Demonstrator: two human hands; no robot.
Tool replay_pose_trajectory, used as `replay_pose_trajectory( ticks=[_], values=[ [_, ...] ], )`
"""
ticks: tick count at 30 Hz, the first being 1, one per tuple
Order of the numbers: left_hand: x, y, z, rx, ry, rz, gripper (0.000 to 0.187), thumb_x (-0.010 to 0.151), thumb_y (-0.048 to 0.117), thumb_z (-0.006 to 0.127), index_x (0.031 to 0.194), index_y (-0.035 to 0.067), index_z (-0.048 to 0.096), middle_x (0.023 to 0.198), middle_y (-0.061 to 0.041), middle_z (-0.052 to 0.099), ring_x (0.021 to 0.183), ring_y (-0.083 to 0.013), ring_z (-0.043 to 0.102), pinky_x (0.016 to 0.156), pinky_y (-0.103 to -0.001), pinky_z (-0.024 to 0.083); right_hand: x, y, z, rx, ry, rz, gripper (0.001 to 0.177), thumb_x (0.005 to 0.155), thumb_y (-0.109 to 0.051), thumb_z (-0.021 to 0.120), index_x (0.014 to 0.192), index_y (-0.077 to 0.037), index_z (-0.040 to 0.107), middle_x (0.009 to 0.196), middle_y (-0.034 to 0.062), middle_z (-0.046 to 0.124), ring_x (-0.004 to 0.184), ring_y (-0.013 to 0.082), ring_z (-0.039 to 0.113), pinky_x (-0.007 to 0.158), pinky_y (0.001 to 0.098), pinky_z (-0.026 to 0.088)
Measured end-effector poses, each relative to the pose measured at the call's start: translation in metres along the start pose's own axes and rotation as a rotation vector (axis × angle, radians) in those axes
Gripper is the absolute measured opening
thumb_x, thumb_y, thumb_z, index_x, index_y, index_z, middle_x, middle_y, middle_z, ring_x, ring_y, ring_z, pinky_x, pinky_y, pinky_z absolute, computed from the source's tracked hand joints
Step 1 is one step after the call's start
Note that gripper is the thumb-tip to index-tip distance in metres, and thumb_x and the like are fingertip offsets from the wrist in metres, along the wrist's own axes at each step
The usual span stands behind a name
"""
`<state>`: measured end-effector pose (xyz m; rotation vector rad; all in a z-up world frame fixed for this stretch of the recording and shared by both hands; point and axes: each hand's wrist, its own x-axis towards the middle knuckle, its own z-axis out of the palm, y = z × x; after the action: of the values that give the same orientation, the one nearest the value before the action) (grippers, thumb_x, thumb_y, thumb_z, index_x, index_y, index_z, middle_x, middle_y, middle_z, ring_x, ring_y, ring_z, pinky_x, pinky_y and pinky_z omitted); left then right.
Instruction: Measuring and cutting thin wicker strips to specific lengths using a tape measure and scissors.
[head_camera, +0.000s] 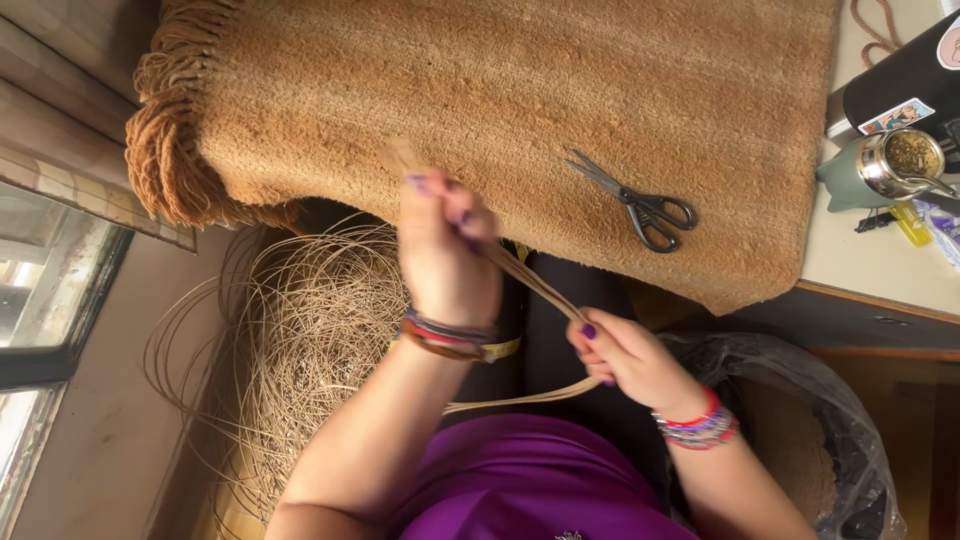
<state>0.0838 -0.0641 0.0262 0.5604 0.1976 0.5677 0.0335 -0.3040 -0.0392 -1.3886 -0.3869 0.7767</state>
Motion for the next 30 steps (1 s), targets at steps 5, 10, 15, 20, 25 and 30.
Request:
replay_pose_trajectory(
  ticks=[5,10,15,20,25,30],
  values=[
    [0.017,0.029,-0.038,-0.020,0.058,-0.032,0.020,0.112,0.027,0.037,0.097,0.019,0.048,0.065,0.009,0.042,0.047,-0.0045,0.037,0.043,-0.016,0.033,-0.031,-0.007,-0.047,-0.311,0.040,0.130,0.023,0.108,-0.012,0.041,0.104,0.001,0.060,0.070,-0.0056,0.037,0.054,0.0041,0.035,0.045,0.0188,0.039],
    [-0.003,0.040,-0.067,0.539,0.119,-0.126,0.022,0.105,0.013,0.048,0.122,0.014,0.061,0.128,-0.006,0.066,0.105,-0.0182,0.059,0.092,-0.032,0.041,-0.047,-0.032,-0.071,-0.652,0.068,0.244,0.032,0.104,-0.015,0.047,0.105,0.000,0.075,0.066,0.0009,0.054,0.061,0.0133,0.054,0.059,0.0301,0.058],
    [-0.013,0.029,-0.030,2.932,-0.271,0.467,0.024,0.095,0.029,0.052,0.118,0.026,0.059,0.109,0.001,0.058,0.098,-0.0153,0.056,0.079,-0.031,0.047,-0.033,-0.062,-0.056,-0.995,-0.207,0.267,0.031,0.106,-0.031,0.051,0.080,-0.014,0.052,0.062,-0.0016,0.049,0.059,0.0167,0.043,0.060,0.0353,0.037],
    [-0.102,0.029,0.018,1.995,-0.788,0.648,0.088,0.085,0.050,0.072,0.157,0.011,0.042,0.166,-0.027,0.022,0.154,-0.0504,0.025,0.120,-0.068,0.028,-0.008,-0.082,-0.027,-1.183,-0.241,0.204,0.022,0.103,-0.028,0.051,0.088,-0.013,0.057,0.071,0.0138,0.065,0.068,0.0342,0.060,0.062,0.0448,0.040],
    [-0.113,0.017,0.012,2.190,-0.754,0.568,0.102,0.080,0.063,0.068,0.156,0.002,0.037,0.161,-0.038,0.023,0.151,-0.0532,0.023,0.122,-0.066,0.020,-0.003,-0.073,-0.034,-1.190,-0.177,0.249,0.028,0.104,-0.029,0.050,0.082,-0.012,0.053,0.062,0.0118,0.062,0.059,0.0316,0.058,0.061,0.0430,0.038],
    [-0.131,-0.007,-0.006,2.034,-1.008,0.641,0.056,0.097,0.022,0.041,0.146,-0.001,0.054,0.159,-0.028,0.041,0.151,-0.0477,0.033,0.128,-0.055,0.022,0.002,-0.071,-0.025,-1.153,-0.199,0.089,0.026,0.103,-0.025,0.050,0.087,-0.007,0.062,0.085,0.0152,0.077,0.077,0.0362,0.073,0.064,0.0445,0.045]
  ],
)
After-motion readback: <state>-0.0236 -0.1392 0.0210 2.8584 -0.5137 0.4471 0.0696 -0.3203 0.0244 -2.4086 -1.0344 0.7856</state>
